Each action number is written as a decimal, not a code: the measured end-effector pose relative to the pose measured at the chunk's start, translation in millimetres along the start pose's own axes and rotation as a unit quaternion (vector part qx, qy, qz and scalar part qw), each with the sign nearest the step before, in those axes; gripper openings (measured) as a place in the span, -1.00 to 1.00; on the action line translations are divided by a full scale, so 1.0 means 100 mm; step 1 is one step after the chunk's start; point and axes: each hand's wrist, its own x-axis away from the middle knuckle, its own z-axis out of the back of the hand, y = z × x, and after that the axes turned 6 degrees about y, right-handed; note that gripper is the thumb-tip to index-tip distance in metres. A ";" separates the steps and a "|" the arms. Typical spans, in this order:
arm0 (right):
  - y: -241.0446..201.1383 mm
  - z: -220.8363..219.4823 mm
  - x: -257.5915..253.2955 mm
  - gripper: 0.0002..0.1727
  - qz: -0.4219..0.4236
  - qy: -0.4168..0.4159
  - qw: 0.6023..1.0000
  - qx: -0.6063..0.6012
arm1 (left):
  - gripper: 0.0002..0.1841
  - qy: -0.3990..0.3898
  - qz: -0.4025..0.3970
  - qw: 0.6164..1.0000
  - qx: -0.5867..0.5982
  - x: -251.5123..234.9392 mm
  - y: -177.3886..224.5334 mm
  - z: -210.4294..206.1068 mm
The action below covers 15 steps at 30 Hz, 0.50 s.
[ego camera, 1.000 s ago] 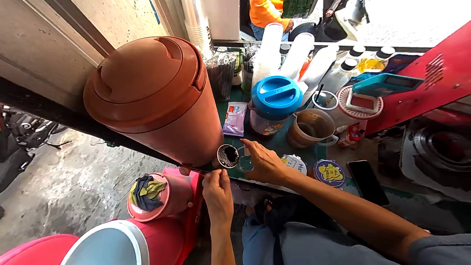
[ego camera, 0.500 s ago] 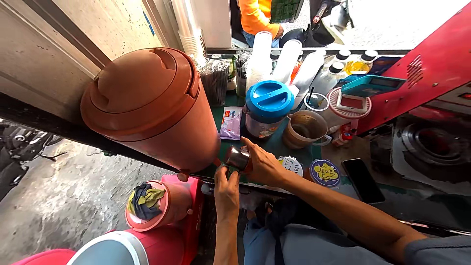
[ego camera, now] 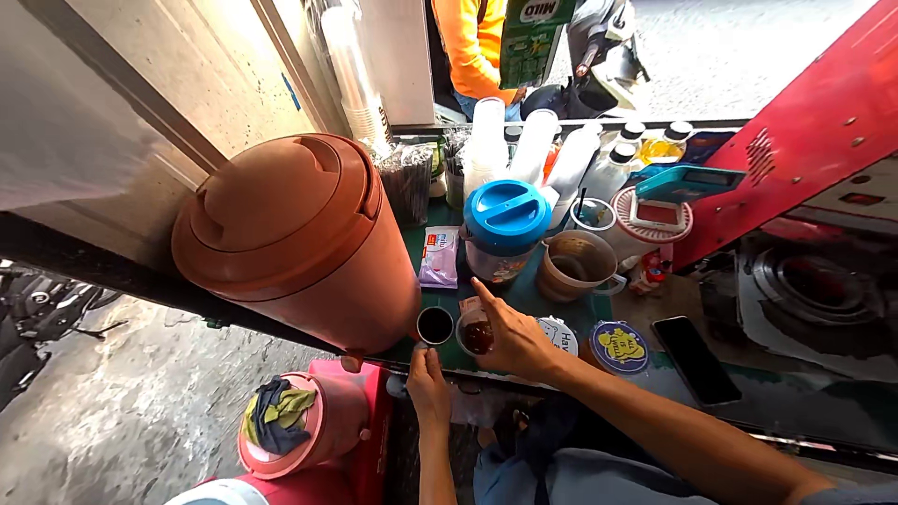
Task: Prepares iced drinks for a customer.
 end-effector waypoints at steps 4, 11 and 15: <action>-0.01 0.12 0.07 0.49 0.012 0.014 1.000 -0.006 | -0.60 -0.124 0.154 0.980 0.030 0.04 -0.35 -0.24; -0.07 0.34 0.11 0.46 0.049 0.002 0.999 -0.020 | 0.11 -0.125 -0.034 0.992 -0.003 0.04 0.16 0.00; -0.18 0.52 0.11 0.37 0.136 -0.014 0.989 -0.060 | 0.10 -0.107 -0.034 0.945 0.308 -0.03 0.64 -0.19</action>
